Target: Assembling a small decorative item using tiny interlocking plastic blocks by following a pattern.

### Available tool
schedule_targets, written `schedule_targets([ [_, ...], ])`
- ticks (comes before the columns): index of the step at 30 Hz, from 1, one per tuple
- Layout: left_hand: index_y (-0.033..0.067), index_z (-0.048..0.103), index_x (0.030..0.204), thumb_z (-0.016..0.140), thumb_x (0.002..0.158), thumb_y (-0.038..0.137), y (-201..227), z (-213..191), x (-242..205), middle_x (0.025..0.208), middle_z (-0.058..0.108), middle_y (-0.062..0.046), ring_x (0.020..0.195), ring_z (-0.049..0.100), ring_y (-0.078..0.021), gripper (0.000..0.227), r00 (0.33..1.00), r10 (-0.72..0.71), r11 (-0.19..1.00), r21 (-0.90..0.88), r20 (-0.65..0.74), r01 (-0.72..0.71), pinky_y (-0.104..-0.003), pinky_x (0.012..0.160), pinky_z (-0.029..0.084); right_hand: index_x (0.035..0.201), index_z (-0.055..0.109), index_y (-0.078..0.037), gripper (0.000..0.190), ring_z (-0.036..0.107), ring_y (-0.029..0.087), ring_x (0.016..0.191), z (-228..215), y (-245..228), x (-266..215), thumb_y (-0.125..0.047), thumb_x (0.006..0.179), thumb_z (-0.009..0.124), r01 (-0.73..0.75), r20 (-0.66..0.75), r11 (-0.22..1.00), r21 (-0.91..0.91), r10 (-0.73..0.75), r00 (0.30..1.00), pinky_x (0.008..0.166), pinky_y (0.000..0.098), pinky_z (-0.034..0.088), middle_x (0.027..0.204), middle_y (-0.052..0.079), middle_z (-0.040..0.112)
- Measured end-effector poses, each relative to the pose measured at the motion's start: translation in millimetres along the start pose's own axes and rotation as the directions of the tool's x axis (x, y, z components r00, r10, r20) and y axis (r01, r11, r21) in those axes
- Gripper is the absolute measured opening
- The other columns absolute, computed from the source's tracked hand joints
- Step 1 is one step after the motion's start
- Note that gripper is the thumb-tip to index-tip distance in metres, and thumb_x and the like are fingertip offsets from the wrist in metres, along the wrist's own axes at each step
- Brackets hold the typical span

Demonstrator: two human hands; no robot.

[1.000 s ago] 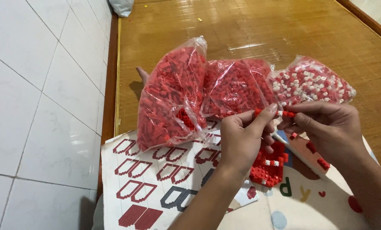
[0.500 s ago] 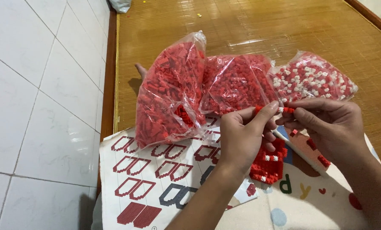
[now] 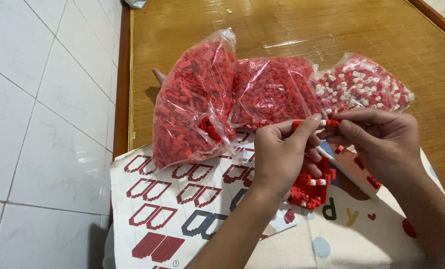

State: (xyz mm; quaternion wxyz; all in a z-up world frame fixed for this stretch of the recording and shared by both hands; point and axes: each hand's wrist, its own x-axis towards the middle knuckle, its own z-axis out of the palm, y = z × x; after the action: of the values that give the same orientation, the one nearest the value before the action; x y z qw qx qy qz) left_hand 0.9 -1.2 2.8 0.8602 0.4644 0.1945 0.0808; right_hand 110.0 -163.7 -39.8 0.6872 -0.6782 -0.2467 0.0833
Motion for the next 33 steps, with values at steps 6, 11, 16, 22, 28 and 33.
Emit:
schedule_targets([
  [6, -0.0048, 0.07, 0.082, 0.071, 0.096, 0.023, -2.8, -0.5, 0.8, 0.071, 0.064, -0.012, 0.048, 0.057, -0.0138, 0.031, 1.0, 0.013, 1.0, -0.027, 0.007, -0.013, -0.028, 0.037, 0.055, 0.113, 0.065, 0.011, 0.015, 0.078, 0.038, 0.093, -0.7, -0.8, -2.4, 0.008, 0.098, 0.061, 0.057, 0.015, 0.998, -0.023, -0.056, 0.998, 0.078, 0.038, 0.068, 0.104, 0.027, 0.072],
  [11, -0.0051, 0.071, 0.085, 0.071, 0.097, 0.024, 2.8, -1.0, -3.4, 0.067, 0.065, -0.013, 0.044, 0.057, -0.0165, 0.031, 0.999, -0.032, 0.999, 0.011, 0.001, 0.032, -0.028, 0.039, 0.054, 0.11, 0.067, 0.009, 0.012, 0.079, 0.036, 0.093, 4.0, -5.1, -4.2, 0.006, 0.099, 0.063, 0.055, -0.01, 0.994, -0.098, -0.057, 0.998, 0.079, 0.0336, 0.067, 0.105, 0.023, 0.073],
  [16, -0.0061, 0.071, 0.084, 0.071, 0.098, 0.021, 1.3, -0.6, -0.3, 0.069, 0.065, -0.014, 0.047, 0.057, -0.0161, 0.031, 1.0, -0.028, 1.0, 0.004, -0.01, 0.028, -0.029, 0.037, 0.054, 0.109, 0.066, 0.01, 0.013, 0.078, 0.037, 0.091, 10.3, -13.0, -4.3, 0.006, 0.097, 0.063, 0.031, -0.018, 0.997, -0.072, -0.033, 0.999, 0.083, 0.0371, 0.068, 0.104, 0.025, 0.072],
  [22, -0.0045, 0.068, 0.08, 0.07, 0.097, 0.024, -2.0, -2.4, -1.9, 0.065, 0.062, -0.012, 0.047, 0.058, -0.0162, 0.033, 1.0, 0.02, 1.0, 0.005, 0.015, -0.021, -0.028, 0.038, 0.054, 0.111, 0.067, 0.01, 0.015, 0.077, 0.034, 0.091, 9.5, -12.5, -7.3, 0.007, 0.096, 0.065, 0.062, 0.017, 0.995, -0.076, -0.061, 0.998, 0.085, 0.0347, 0.068, 0.104, 0.023, 0.071],
  [28, -0.0047, 0.072, 0.085, 0.07, 0.096, 0.025, 5.1, 0.2, -3.8, 0.061, 0.061, -0.013, 0.044, 0.056, -0.0182, 0.031, 1.0, 0.005, 0.999, 0.054, 0.003, -0.005, -0.029, 0.037, 0.053, 0.111, 0.067, 0.011, 0.017, 0.077, 0.033, 0.088, 6.6, -13.4, -4.9, 0.007, 0.095, 0.065, 0.024, 0.024, 0.997, -0.079, -0.023, 0.999, 0.08, 0.0327, 0.065, 0.103, 0.024, 0.072],
  [33, -0.0043, 0.07, 0.094, 0.061, 0.102, 0.03, 7.1, -2.9, -8.6, 0.064, 0.063, -0.014, 0.043, 0.06, -0.0225, 0.036, 0.995, 0.021, 0.984, 0.175, 0.094, -0.037, -0.029, 0.039, 0.052, 0.112, 0.066, 0.012, 0.016, 0.073, 0.032, 0.087, 6.0, -4.9, -4.4, 0.007, 0.097, 0.064, 0.028, 0.013, 0.995, -0.091, -0.027, 1.0, 0.087, 0.0353, 0.066, 0.106, 0.024, 0.069],
])
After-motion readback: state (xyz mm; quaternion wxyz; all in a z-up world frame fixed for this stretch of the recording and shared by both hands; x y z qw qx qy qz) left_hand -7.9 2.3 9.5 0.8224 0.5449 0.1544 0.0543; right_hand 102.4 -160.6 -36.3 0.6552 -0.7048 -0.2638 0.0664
